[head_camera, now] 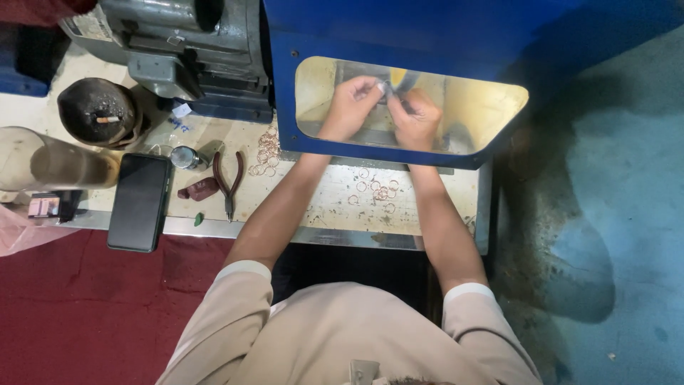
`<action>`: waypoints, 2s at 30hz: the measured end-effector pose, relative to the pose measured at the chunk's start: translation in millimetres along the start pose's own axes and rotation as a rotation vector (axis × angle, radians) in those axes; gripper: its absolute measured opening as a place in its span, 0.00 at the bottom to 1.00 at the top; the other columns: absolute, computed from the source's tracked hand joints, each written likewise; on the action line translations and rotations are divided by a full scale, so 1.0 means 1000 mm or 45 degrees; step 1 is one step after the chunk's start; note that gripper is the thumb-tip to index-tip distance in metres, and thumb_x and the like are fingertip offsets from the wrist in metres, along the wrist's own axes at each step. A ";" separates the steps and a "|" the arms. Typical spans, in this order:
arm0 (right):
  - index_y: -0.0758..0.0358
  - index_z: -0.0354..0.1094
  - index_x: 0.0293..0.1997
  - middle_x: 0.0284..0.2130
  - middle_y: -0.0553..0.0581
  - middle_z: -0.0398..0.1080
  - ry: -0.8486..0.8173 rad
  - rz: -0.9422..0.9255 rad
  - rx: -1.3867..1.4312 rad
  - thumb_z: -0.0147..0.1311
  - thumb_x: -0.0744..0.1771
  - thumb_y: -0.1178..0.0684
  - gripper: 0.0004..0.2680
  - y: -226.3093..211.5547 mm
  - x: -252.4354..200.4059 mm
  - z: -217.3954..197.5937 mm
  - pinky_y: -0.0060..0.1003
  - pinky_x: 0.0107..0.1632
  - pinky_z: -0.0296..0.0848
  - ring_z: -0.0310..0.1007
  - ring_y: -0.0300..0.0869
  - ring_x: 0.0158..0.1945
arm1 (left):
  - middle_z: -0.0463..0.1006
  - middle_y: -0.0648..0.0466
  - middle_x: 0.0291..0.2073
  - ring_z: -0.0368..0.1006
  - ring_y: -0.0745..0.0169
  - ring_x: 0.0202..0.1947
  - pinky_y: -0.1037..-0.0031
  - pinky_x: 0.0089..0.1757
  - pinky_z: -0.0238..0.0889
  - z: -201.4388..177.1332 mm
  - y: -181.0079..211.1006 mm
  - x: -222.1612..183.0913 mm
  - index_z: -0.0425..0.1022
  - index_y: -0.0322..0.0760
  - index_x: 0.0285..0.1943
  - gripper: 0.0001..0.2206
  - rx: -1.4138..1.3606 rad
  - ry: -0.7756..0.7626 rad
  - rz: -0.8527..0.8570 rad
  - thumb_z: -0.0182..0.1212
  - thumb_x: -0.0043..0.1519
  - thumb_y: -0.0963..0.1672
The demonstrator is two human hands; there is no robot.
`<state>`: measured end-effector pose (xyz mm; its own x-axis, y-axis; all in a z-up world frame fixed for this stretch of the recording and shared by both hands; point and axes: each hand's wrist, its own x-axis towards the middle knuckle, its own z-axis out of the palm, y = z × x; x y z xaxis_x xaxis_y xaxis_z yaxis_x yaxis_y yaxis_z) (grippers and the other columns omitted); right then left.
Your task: Polishing small jewelry components using a bench-mounted polishing machine.
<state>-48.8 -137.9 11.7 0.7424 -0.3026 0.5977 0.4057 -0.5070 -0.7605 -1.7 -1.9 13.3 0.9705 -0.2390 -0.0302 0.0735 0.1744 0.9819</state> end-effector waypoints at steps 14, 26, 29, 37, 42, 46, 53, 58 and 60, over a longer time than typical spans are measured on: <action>0.64 0.79 0.33 0.25 0.58 0.73 -0.080 -0.290 0.001 0.68 0.64 0.63 0.02 -0.029 0.011 -0.023 0.38 0.26 0.74 0.75 0.47 0.23 | 0.77 0.56 0.34 0.78 0.57 0.32 0.71 0.35 0.73 -0.009 0.005 -0.010 0.80 0.42 0.45 0.03 0.583 -0.100 0.859 0.64 0.66 0.43; 0.63 0.79 0.29 0.21 0.59 0.73 -0.008 -0.157 -0.020 0.67 0.65 0.64 0.05 -0.005 0.003 -0.015 0.36 0.27 0.73 0.77 0.45 0.25 | 0.78 0.57 0.30 0.72 0.69 0.31 0.75 0.35 0.69 0.010 -0.021 -0.005 0.81 0.40 0.41 0.04 0.235 0.075 0.317 0.64 0.63 0.43; 0.61 0.79 0.28 0.21 0.57 0.73 0.003 -0.189 -0.066 0.67 0.65 0.63 0.05 -0.015 0.005 -0.013 0.36 0.28 0.73 0.77 0.45 0.25 | 0.78 0.59 0.28 0.71 0.71 0.30 0.76 0.34 0.69 0.011 -0.026 -0.002 0.82 0.42 0.42 0.05 0.090 0.053 0.094 0.63 0.63 0.45; 0.63 0.76 0.25 0.19 0.59 0.71 0.017 -0.180 -0.113 0.67 0.63 0.63 0.06 -0.022 0.006 -0.006 0.38 0.25 0.72 0.76 0.48 0.22 | 0.80 0.55 0.30 0.75 0.68 0.29 0.77 0.34 0.72 -0.006 -0.005 -0.006 0.81 0.38 0.43 0.07 -0.090 -0.062 -0.067 0.63 0.63 0.45; 0.66 0.78 0.31 0.23 0.62 0.74 -0.102 -0.181 0.034 0.67 0.64 0.65 0.03 -0.022 0.008 -0.015 0.39 0.30 0.78 0.80 0.51 0.28 | 0.82 0.48 0.33 0.80 0.56 0.31 0.70 0.35 0.74 -0.024 0.009 -0.006 0.81 0.34 0.44 0.07 0.481 -0.114 0.641 0.69 0.60 0.40; 0.68 0.78 0.32 0.25 0.63 0.74 -0.125 -0.151 0.067 0.68 0.64 0.64 0.03 -0.013 0.007 -0.019 0.42 0.31 0.79 0.80 0.52 0.29 | 0.82 0.48 0.33 0.80 0.54 0.31 0.68 0.35 0.74 -0.023 0.006 -0.005 0.81 0.33 0.43 0.07 0.506 -0.110 0.741 0.70 0.59 0.40; 0.68 0.79 0.32 0.25 0.62 0.74 -0.172 -0.177 0.094 0.69 0.64 0.62 0.03 -0.003 0.005 -0.021 0.38 0.28 0.77 0.79 0.48 0.27 | 0.80 0.52 0.32 0.80 0.57 0.30 0.70 0.35 0.72 -0.024 0.005 -0.005 0.80 0.35 0.43 0.06 0.552 -0.138 0.797 0.69 0.61 0.42; 0.68 0.79 0.33 0.25 0.63 0.74 -0.172 -0.117 0.140 0.68 0.65 0.63 0.02 -0.004 0.003 -0.020 0.38 0.28 0.76 0.79 0.47 0.28 | 0.80 0.51 0.32 0.79 0.57 0.30 0.70 0.35 0.71 -0.024 0.005 -0.005 0.80 0.34 0.43 0.06 0.520 -0.152 0.790 0.69 0.62 0.42; 0.69 0.78 0.34 0.26 0.63 0.73 -0.192 -0.058 0.198 0.68 0.64 0.63 0.02 -0.002 0.003 -0.019 0.38 0.28 0.75 0.78 0.44 0.29 | 0.80 0.52 0.33 0.79 0.60 0.31 0.71 0.36 0.70 -0.023 0.003 -0.004 0.80 0.34 0.44 0.07 0.467 -0.142 0.754 0.69 0.62 0.42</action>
<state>-57.3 -152.7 20.0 0.7878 -0.1523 0.5968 0.5096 -0.3832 -0.7704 -0.4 22.0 12.0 0.7928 -0.3031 0.5287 -0.5607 -0.0229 0.8277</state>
